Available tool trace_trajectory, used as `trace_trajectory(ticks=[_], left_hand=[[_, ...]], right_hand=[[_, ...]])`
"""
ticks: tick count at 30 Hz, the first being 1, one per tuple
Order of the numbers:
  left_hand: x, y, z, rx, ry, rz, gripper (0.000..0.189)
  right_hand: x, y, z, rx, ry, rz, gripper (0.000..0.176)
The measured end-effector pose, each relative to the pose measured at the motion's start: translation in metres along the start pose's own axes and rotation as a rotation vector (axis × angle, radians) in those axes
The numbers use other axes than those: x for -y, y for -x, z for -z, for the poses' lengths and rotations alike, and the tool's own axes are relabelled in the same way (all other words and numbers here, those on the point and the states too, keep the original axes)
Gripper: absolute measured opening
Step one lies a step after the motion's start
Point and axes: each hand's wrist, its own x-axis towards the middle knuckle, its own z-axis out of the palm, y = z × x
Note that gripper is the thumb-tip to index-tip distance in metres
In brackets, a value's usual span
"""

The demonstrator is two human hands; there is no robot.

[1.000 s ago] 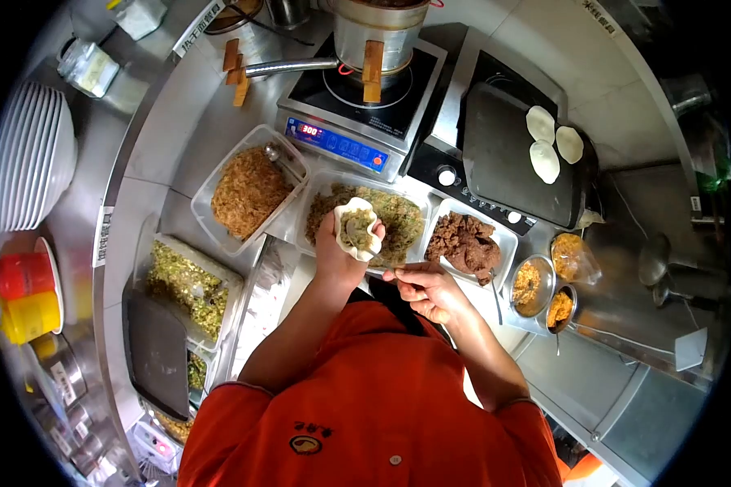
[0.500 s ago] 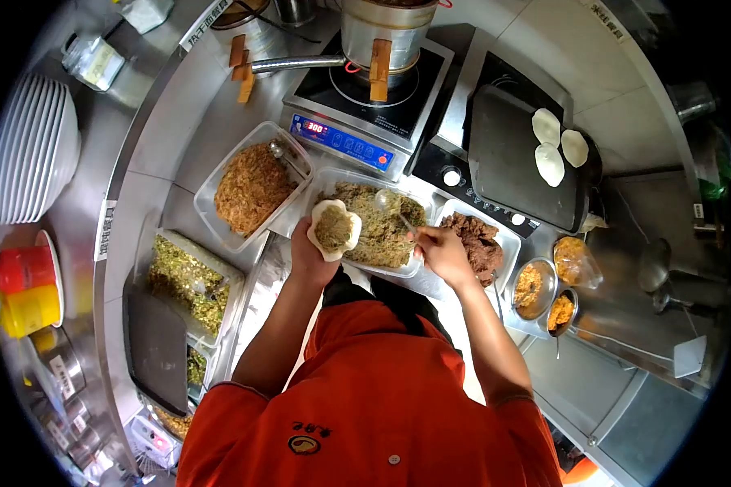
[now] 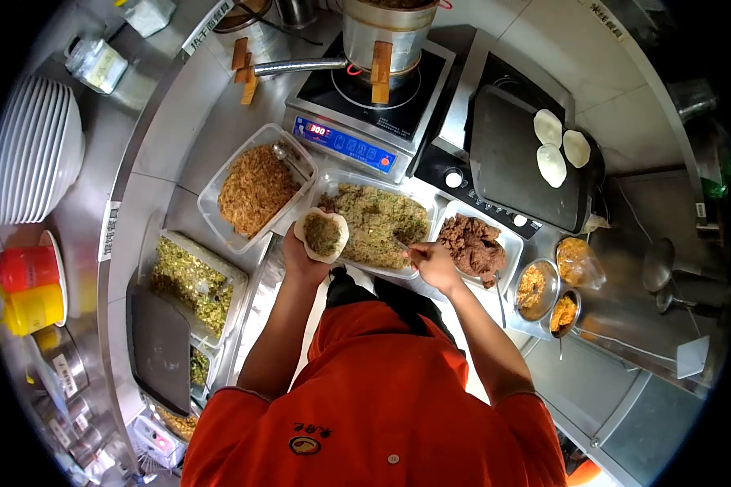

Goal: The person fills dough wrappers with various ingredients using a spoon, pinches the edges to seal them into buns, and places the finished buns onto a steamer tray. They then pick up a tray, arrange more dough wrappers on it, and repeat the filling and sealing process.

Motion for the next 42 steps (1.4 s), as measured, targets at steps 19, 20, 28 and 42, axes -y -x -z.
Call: trace_trajectory(ticks=[19,20,28,42], left_hand=[[0.056,-0.014,-0.053,0.202,0.153,0.104,0.032],[0.055,-0.013,-0.054,0.223,0.097,0.068,0.031],[0.046,0.015,-0.073,0.114,0.005,0.085,0.029],[0.049,0.01,-0.042,0.187,0.087,0.152,0.031]], right_hand=[[0.086,0.099,-0.011,-0.496,0.189,0.695,0.024],[0.085,0.105,-0.011,-0.446,0.088,0.643,0.025],[0.071,0.093,-0.007,0.265,-0.886,-0.202,0.022],[0.061,0.091,-0.002,0.528,-1.206,-0.505,0.024]])
